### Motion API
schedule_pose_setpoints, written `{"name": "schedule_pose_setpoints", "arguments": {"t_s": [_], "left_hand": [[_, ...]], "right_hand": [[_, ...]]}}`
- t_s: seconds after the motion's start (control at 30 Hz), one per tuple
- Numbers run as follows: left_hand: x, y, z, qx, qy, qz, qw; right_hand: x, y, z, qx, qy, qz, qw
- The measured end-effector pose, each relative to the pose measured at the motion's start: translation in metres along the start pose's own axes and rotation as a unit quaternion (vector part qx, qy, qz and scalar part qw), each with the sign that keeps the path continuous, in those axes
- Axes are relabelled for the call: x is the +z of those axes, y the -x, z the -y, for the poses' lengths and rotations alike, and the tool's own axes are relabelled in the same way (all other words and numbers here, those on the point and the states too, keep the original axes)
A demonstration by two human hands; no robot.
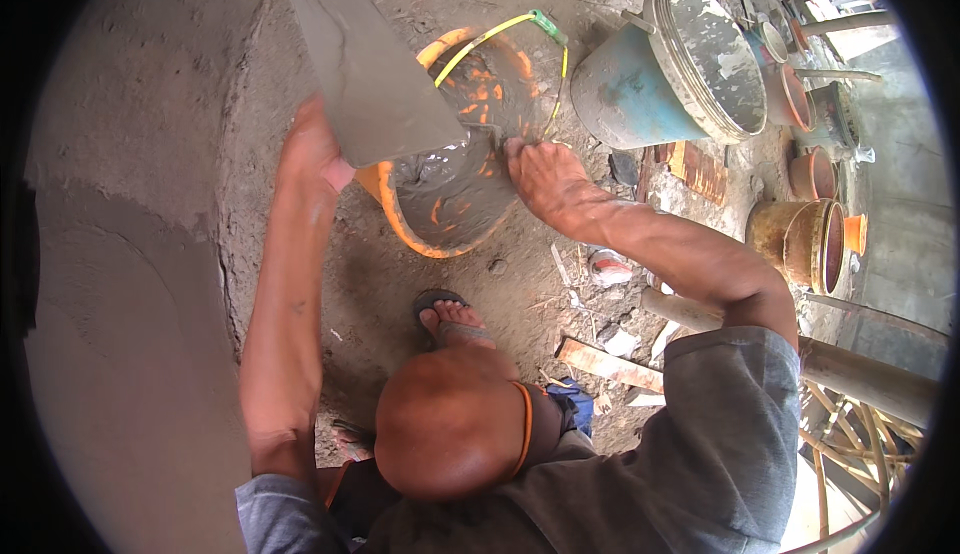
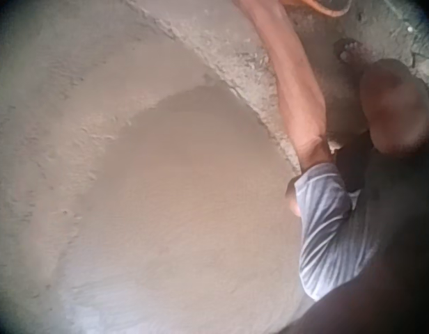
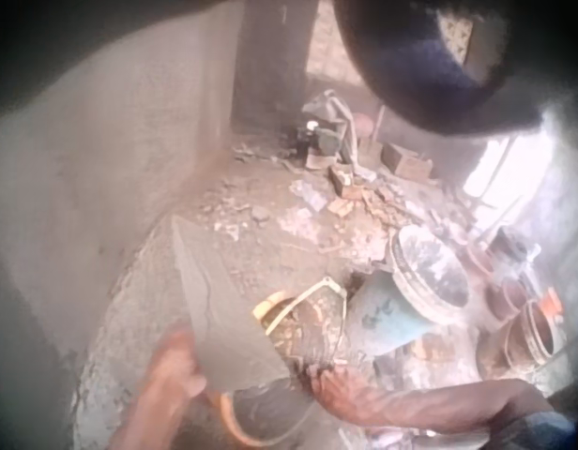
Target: The person uses a trowel to smooth wet cement onto a concrete wall and scoops more material from a bucket with a smaller tool to fill in gaps.
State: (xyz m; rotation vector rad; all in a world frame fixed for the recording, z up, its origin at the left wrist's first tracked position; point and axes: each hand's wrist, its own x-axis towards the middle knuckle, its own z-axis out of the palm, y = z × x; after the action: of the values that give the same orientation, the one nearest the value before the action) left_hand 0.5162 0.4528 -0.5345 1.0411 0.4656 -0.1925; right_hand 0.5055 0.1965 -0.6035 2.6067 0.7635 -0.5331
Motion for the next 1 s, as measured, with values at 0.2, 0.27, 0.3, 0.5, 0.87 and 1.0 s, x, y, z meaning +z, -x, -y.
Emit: {"name": "schedule_pose_setpoints", "arguments": {"t_s": [0.2,0.27,0.3,0.5,0.87,1.0], "left_hand": [[0.003,0.011,-0.001,0.010,0.013,-0.031,0.999],[0.011,0.012,0.001,0.009,0.021,-0.042,0.999],[0.014,0.013,-0.001,0.011,0.021,-0.039,0.999],[0.011,0.010,-0.012,0.017,-0.002,-0.056,0.998],[-0.081,-0.033,-0.065,0.079,-0.051,-0.056,0.994],[-0.111,-0.025,-0.080,0.124,-0.044,-0.106,0.986]], "right_hand": [[-0.019,0.004,-0.001,-0.063,-0.107,0.061,0.990],[-0.003,0.001,-0.009,-0.097,-0.158,0.075,0.980],[0.006,-0.003,-0.010,-0.114,-0.202,0.085,0.969],[-0.010,0.011,0.009,-0.031,-0.583,0.278,0.763],[-0.040,0.026,0.020,0.033,-0.763,0.353,0.540],[-0.063,0.029,0.026,0.050,-0.764,0.290,0.574]]}}
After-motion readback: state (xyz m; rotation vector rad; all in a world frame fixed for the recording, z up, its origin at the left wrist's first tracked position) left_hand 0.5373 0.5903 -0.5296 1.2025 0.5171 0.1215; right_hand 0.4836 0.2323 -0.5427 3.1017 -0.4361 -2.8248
